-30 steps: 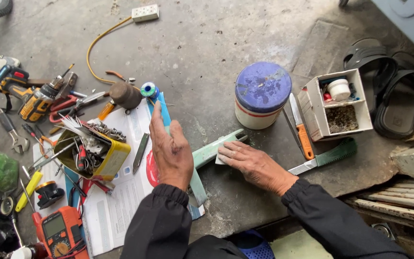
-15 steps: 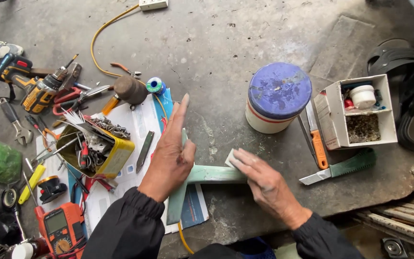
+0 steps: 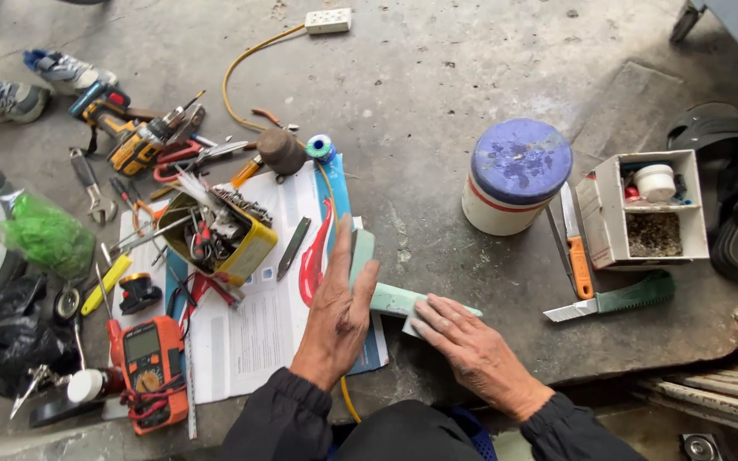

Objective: Sanding a light blue plastic component with a small piece of sandpaper on a workbench.

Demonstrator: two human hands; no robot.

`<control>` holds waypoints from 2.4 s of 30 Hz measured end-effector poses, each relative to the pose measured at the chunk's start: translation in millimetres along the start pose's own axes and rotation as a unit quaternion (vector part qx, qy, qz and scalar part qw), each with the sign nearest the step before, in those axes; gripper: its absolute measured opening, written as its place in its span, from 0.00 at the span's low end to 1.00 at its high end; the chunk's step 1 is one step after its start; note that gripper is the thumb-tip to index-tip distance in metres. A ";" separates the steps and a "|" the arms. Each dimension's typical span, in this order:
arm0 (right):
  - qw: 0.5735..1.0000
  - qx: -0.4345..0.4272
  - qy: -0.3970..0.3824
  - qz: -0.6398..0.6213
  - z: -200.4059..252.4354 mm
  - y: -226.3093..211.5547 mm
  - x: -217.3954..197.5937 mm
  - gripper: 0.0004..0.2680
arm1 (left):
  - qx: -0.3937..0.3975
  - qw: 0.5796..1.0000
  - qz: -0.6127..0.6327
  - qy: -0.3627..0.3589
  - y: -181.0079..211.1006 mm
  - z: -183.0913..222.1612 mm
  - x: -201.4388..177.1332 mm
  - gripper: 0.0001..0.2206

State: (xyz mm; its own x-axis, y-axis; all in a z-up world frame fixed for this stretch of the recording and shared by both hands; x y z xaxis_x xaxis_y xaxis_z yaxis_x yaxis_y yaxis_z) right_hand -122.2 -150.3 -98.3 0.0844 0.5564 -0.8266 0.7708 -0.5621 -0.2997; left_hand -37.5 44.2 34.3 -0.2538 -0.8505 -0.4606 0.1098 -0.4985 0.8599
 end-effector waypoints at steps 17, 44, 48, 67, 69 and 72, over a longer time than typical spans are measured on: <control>0.999 -0.024 -0.033 -0.031 -13.8 4.9 8.7 0.29 | -0.013 0.995 0.066 -0.073 -5.5 -33.9 10.2 0.36; 0.998 -0.066 0.002 -0.013 -47.2 2.8 21.1 0.20 | -0.081 0.985 0.135 -0.073 11.8 -27.1 -0.8 0.38; 0.999 -0.036 -0.014 0.016 -1.4 11.1 -0.6 0.23 | -0.090 0.986 0.127 -0.064 7.2 -30.1 -0.1 0.34; 0.994 -0.027 -0.027 -0.104 -53.4 15.1 17.3 0.20 | -0.043 0.987 0.147 -0.038 2.5 -24.2 -3.3 0.34; 0.997 -0.041 -0.045 -0.052 -32.8 19.1 13.9 0.23 | -0.041 0.992 0.120 -0.021 -3.0 -24.6 -1.8 0.34; 0.997 -0.053 -0.034 -0.053 -41.0 21.0 20.4 0.21 | -0.044 0.989 0.142 -0.027 -2.9 -24.5 -2.3 0.34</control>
State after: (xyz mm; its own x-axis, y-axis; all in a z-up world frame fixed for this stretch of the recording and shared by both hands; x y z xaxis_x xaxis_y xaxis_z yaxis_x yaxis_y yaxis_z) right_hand -78.5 -125.7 -101.8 -0.0411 0.5649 -0.8242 0.8357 -0.4327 -0.3383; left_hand -13.6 43.5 27.4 -0.2517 -0.9491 -0.1896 0.2658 -0.2561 0.9294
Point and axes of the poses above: each hand's wrist, its own z-axis away from the middle knuckle, its own x-axis out of the palm, y = z × x, the point moved 4 cm from there along -z, towards the middle knuckle, and after that the axes turned 6 degrees about -x, right-handed, at the moved point
